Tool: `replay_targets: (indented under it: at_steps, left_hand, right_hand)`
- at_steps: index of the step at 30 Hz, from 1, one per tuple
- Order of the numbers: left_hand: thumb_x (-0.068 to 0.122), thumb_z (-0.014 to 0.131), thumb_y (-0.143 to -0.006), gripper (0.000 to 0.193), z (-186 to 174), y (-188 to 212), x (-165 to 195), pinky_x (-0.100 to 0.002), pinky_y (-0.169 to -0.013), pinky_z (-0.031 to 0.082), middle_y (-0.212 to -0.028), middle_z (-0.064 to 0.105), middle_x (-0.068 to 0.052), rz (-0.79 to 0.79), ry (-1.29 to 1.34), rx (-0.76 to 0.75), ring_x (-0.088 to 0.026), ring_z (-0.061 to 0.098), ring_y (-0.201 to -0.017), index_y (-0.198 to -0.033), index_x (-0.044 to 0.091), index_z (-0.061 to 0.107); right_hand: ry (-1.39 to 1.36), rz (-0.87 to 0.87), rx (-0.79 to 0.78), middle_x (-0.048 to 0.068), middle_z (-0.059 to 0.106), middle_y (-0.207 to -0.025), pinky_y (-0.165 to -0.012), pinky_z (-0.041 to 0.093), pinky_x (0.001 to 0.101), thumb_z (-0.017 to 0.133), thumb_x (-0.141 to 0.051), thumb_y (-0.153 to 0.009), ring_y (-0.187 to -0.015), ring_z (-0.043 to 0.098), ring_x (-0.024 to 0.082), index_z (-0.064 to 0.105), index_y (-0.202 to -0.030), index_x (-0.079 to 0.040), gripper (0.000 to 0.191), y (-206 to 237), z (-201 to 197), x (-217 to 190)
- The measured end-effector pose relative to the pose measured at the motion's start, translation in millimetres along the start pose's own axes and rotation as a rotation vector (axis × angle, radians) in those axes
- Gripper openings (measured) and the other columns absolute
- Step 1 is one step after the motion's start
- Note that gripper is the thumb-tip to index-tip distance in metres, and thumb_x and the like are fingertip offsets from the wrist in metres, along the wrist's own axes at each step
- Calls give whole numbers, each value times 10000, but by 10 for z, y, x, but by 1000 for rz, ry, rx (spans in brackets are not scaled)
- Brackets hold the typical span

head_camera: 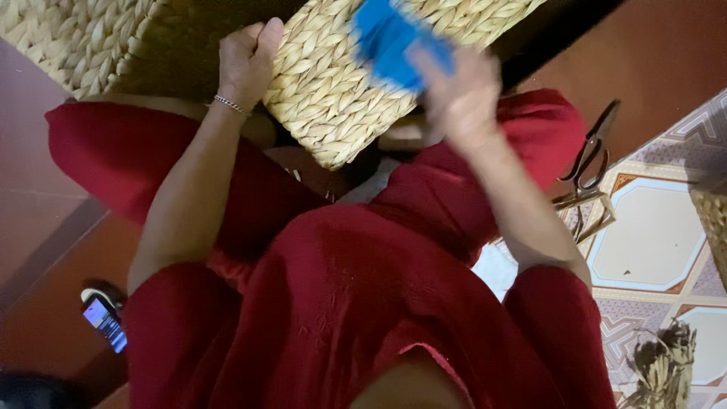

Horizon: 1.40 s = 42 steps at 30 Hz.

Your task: The person sits on the floor and wipes woven water-hyacinth baskets one at a time with a blue cloth, turning each basket to clean its sides, top and handle openings, then sets it aside and picks up the next basket.

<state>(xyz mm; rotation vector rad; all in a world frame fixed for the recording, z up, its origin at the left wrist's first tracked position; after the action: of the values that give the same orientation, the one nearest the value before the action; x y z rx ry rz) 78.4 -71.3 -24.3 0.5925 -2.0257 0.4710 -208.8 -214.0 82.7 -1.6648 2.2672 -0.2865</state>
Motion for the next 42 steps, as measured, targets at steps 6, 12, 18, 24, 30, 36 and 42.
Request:
replay_targets:
  at_steps: [6, 12, 18, 24, 30, 36, 42]
  left_hand:
    - [346, 637, -1129, 472, 28, -18, 14, -321, -632, 476, -711, 615, -18, -64, 10, -19, -96, 505, -669, -838, -26, 646]
    - [344, 649, -1116, 468, 19, 15, 76, -323, -610, 455, -665, 569, -37, -54, -61, 0, -109, 470, -632, -839, -32, 635]
    - [372, 643, -1111, 492, 2, 54, 25, -309, -591, 430, -685, 542, -13, -125, 58, -22, -71, 441, -675, -817, -22, 621]
    - [386, 655, -1107, 524, -45, 86, 46, -331, -567, 406, -642, 497, -57, -99, -55, 7, -106, 413, -638, -807, -41, 601]
    - [341, 620, -1121, 442, -60, 58, 133, -315, -621, 467, -736, 619, -36, 12, -41, 16, -85, 523, -668, -888, -33, 662]
    - [367, 654, -1100, 542, -30, 66, -36, -355, -565, 408, -653, 523, -57, -206, -67, 8, -122, 423, -614, -744, -34, 570]
    - [324, 656, -1095, 440, -17, 47, 52, -335, -600, 445, -671, 584, -63, -97, -24, 37, -102, 468, -642, -831, -28, 640]
  right_hand:
    - [-109, 309, 285, 245, 550, -1346, -953, 539, 494, 756, -17, -933, -1173, 601, 434, 637, -1426, -75, 511, 166, 39, 1428]
    - [-599, 449, 273, 165, 669, -1346, -1095, 539, 425, 791, -75, -1090, -1244, 665, 336, 663, -1411, -33, 348, 312, 113, 1819]
    - [-1049, 565, 256, 125, 707, -1388, -1138, 552, 404, 746, -83, -1083, -1285, 682, 284, 573, -1481, -37, 437, 374, 147, 1956]
    - [-208, 478, 215, 192, 611, -1338, -1023, 557, 473, 805, -155, -1056, -1213, 659, 404, 569, -1459, -111, 469, 353, 47, 1575]
    - [-6, 397, 143, 264, 482, -1356, -923, 512, 546, 898, -385, -894, -1177, 530, 487, 461, -1482, -49, 806, 288, -32, 1151]
    - [-73, 476, 125, 244, 512, -1325, -912, 569, 516, 892, -416, -892, -1124, 627, 435, 430, -1545, -102, 860, 287, 84, 1314]
    - [-9, 471, 93, 263, 652, -1145, -778, 574, 539, 789, -280, -1005, -929, 688, 453, 531, -1524, -129, 599, 313, 197, 1567]
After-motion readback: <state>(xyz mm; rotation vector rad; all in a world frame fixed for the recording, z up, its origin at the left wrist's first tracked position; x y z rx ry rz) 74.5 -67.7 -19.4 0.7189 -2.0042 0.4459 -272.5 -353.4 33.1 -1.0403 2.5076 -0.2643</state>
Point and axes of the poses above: each hand's wrist, its own y-axis away from the middle knuckle, its own z-axis out of the palm, x = y × z, the point moved 10 cm from there along -y, towards the middle knuckle
